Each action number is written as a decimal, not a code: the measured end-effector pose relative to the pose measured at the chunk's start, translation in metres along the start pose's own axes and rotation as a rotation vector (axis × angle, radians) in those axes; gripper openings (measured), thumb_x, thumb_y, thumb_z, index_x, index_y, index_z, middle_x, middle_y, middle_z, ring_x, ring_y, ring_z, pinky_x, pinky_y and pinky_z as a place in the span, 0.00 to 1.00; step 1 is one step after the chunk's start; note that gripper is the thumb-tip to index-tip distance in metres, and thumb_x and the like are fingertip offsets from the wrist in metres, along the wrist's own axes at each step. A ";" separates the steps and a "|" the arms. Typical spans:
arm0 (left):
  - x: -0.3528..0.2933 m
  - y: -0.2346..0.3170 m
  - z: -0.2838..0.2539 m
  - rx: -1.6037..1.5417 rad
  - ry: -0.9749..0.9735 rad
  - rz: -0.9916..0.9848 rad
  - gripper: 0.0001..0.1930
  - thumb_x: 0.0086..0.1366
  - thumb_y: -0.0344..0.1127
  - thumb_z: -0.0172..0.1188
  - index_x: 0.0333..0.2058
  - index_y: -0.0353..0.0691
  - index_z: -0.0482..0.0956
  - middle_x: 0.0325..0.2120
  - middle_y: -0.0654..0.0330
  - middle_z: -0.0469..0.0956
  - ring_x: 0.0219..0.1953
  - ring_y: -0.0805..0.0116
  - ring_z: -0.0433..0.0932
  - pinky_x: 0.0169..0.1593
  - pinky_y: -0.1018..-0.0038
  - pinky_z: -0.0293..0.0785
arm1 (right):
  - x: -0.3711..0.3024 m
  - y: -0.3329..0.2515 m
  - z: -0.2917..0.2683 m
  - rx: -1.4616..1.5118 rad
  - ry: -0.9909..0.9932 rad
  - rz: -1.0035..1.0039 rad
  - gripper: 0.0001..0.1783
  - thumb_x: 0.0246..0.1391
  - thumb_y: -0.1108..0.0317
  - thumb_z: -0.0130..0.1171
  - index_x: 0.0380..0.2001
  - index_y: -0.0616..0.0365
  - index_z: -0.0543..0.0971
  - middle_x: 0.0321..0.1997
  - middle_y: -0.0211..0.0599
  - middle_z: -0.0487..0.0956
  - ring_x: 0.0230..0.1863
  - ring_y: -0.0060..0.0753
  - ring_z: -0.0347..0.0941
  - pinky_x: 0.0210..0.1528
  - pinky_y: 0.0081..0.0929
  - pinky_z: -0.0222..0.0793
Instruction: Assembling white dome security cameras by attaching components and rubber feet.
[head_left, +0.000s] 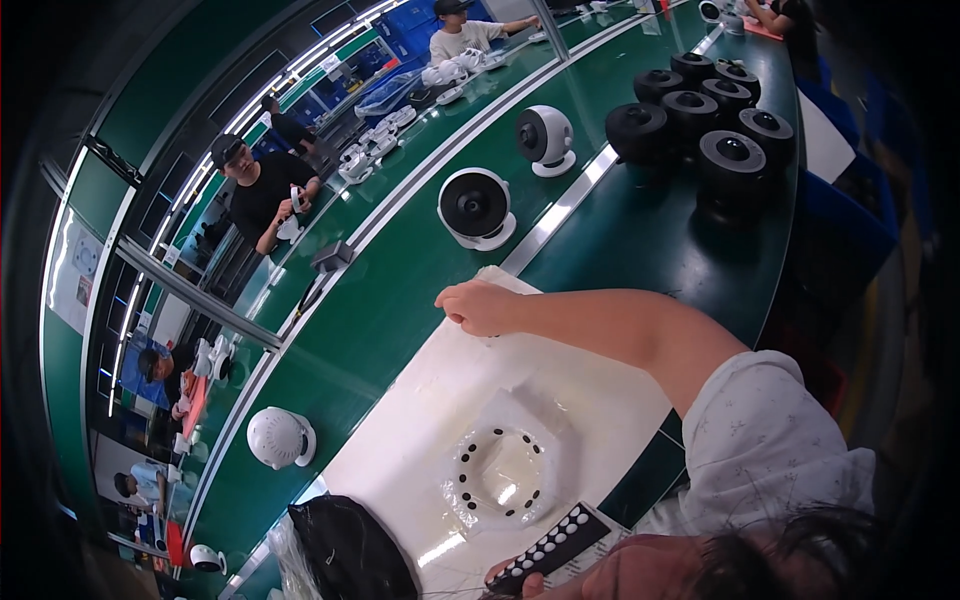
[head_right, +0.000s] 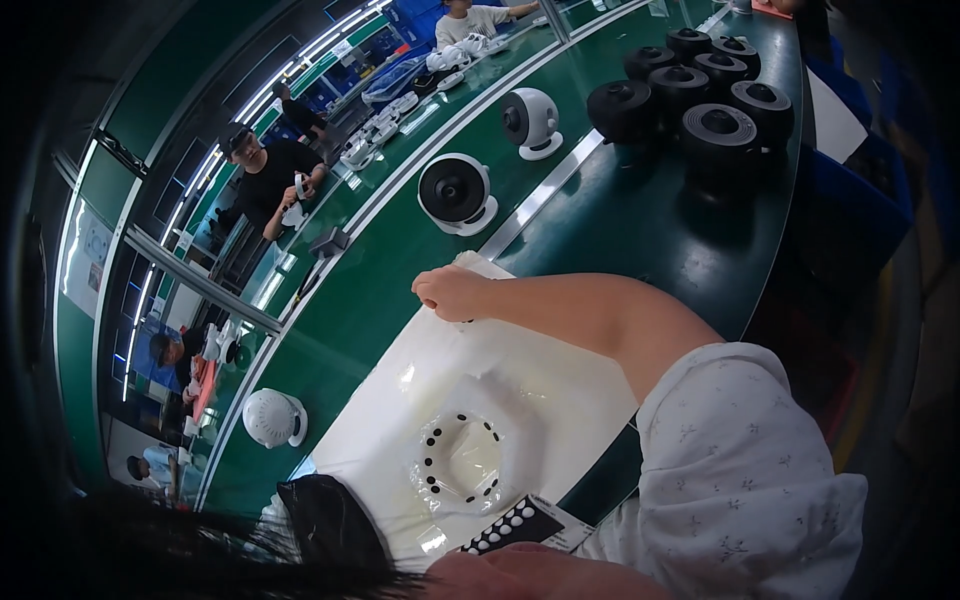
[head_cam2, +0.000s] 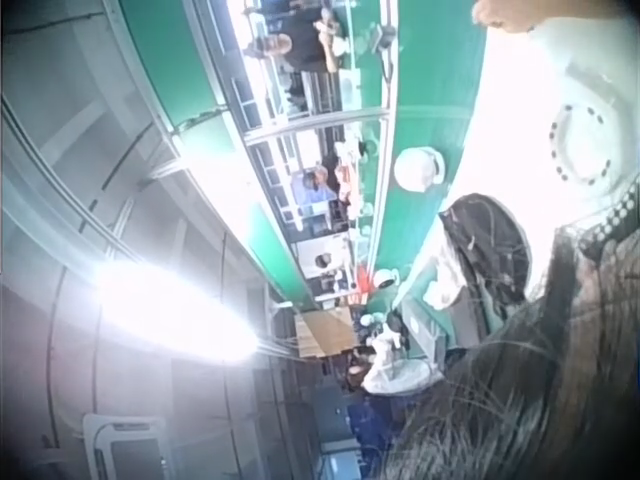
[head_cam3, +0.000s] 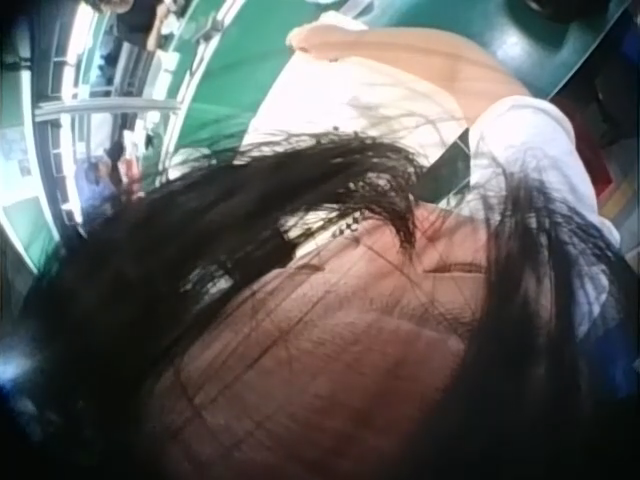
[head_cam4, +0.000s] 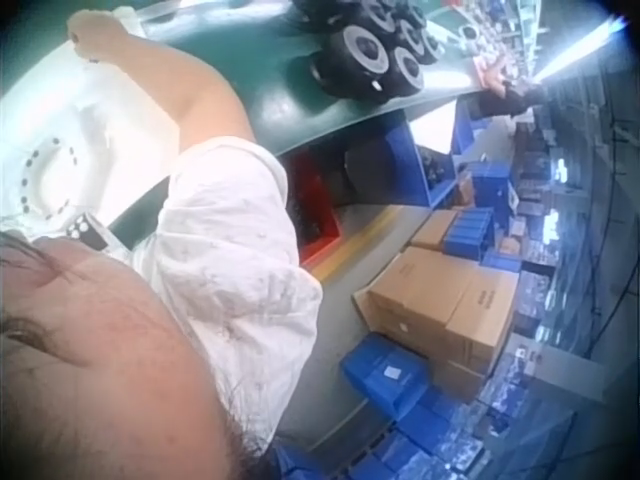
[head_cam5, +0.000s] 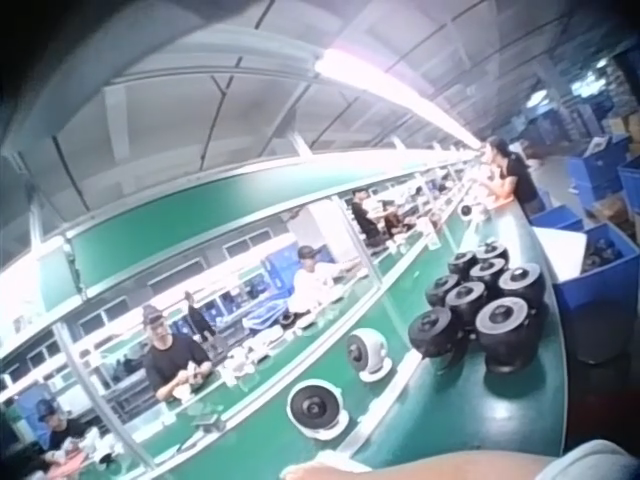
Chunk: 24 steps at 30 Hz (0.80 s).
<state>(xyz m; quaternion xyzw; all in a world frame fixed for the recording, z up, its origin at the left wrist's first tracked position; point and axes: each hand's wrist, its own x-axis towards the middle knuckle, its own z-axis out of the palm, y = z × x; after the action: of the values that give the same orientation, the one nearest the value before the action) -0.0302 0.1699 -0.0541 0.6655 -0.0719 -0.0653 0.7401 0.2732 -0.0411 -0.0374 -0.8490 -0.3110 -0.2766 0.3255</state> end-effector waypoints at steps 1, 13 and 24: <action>-0.001 -0.001 -0.001 0.002 0.004 0.000 0.14 0.46 0.29 0.63 0.33 0.32 0.71 0.26 0.58 0.75 0.29 0.74 0.72 0.37 0.79 0.68 | 0.000 0.001 0.001 0.001 -0.001 -0.001 0.06 0.35 0.81 0.50 0.17 0.57 0.67 0.30 0.34 0.70 0.32 0.38 0.67 0.33 0.31 0.63; -0.013 -0.011 -0.008 0.024 0.104 -0.001 0.15 0.46 0.29 0.63 0.33 0.32 0.71 0.25 0.59 0.75 0.28 0.75 0.72 0.36 0.80 0.68 | 0.002 -0.006 -0.002 0.102 0.014 0.183 0.04 0.36 0.79 0.49 0.17 0.58 0.69 0.33 0.36 0.73 0.34 0.39 0.69 0.34 0.30 0.64; -0.050 -0.004 -0.015 0.087 0.334 0.013 0.15 0.46 0.29 0.63 0.33 0.32 0.71 0.24 0.60 0.75 0.27 0.76 0.71 0.35 0.80 0.67 | 0.001 -0.003 -0.015 0.000 -0.162 0.185 0.08 0.41 0.79 0.44 0.14 0.58 0.70 0.36 0.35 0.75 0.36 0.37 0.69 0.41 0.27 0.61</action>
<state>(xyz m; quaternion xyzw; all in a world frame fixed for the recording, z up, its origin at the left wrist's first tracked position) -0.0762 0.1939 -0.0608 0.6982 0.0450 0.0539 0.7125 0.2677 -0.0497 -0.0267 -0.8937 -0.2567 -0.1758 0.3233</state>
